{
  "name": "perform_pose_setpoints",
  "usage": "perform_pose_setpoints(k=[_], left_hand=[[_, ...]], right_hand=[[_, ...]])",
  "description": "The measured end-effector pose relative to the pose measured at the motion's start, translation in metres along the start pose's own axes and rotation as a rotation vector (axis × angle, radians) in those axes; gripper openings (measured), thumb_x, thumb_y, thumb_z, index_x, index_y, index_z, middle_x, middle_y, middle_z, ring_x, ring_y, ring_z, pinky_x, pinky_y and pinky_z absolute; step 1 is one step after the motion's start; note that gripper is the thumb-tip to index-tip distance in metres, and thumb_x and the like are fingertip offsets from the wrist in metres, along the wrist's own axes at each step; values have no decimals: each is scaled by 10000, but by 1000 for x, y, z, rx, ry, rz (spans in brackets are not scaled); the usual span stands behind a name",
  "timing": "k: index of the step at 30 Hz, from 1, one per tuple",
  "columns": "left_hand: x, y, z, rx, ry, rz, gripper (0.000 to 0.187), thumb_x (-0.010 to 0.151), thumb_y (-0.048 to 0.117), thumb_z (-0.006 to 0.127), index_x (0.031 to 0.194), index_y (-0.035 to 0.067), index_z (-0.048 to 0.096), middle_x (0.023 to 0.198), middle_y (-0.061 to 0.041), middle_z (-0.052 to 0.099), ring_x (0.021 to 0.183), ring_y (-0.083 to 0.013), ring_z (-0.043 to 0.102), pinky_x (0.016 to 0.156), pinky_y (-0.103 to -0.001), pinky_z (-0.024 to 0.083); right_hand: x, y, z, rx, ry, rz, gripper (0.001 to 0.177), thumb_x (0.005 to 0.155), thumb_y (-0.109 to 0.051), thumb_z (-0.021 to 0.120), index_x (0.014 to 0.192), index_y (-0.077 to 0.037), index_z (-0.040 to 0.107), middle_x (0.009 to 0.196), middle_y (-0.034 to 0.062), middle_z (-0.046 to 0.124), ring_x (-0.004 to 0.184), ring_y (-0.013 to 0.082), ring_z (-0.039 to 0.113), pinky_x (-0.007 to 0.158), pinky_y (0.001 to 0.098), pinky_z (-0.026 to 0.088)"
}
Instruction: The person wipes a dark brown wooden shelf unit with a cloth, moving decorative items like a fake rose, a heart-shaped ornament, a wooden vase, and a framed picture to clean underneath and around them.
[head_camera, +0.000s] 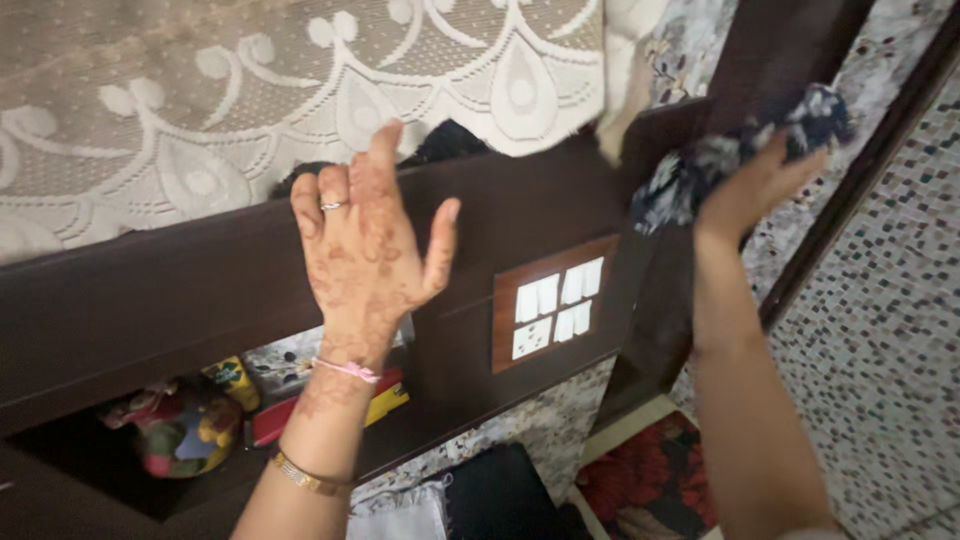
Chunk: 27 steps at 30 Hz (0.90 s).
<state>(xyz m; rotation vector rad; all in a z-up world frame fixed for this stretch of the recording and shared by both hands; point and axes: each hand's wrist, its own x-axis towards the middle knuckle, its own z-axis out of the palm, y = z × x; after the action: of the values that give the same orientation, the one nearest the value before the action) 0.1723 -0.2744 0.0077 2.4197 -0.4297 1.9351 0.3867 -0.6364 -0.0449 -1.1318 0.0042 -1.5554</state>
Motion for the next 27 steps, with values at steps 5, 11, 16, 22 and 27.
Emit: perform_pose_setpoints(k=[5,11,16,22,27], left_hand=[[3,5,0,118,-4,18,485,861,370,595,1224,55,528,1015,-120,529,926,-285,463,891,-439,342],[-5,2,4,-31,-53,-5,431,879,237,550,1273,62,538,1161,-88,530,1047,-279,471,959,-440,325],[-20,21,11,105,-98,-64,564,945,269,509,1441,37,372,1479,-156,351,1389,-334,272,1142,-475,81],[-22,25,17,60,-152,-136,613,908,311,501,1432,32,345,1478,-146,316,1391,-342,232,1131,-502,54],[-23,25,18,41,-157,-152,607,915,312,497,1431,25,354,1486,-145,312,1400,-347,234,1146,-492,57]], right_hand=[[-144,-92,-4,-145,-480,-613,436,905,-204,576,1259,7,436,1303,173,464,1245,321,445,1105,417,330],[-205,-190,15,-142,-756,-919,473,805,-208,647,1203,-14,480,1295,163,438,1272,360,391,1099,486,284],[-175,-170,22,-244,-907,-823,365,651,-120,629,960,52,539,1256,189,506,1248,363,420,1076,558,284],[-117,-90,5,-278,-621,-522,609,781,11,518,1311,227,311,1369,371,337,1335,483,307,1164,506,192],[-93,1,-18,-299,-434,-432,578,959,-83,517,1372,181,210,1453,389,212,1397,491,227,1179,491,161]])
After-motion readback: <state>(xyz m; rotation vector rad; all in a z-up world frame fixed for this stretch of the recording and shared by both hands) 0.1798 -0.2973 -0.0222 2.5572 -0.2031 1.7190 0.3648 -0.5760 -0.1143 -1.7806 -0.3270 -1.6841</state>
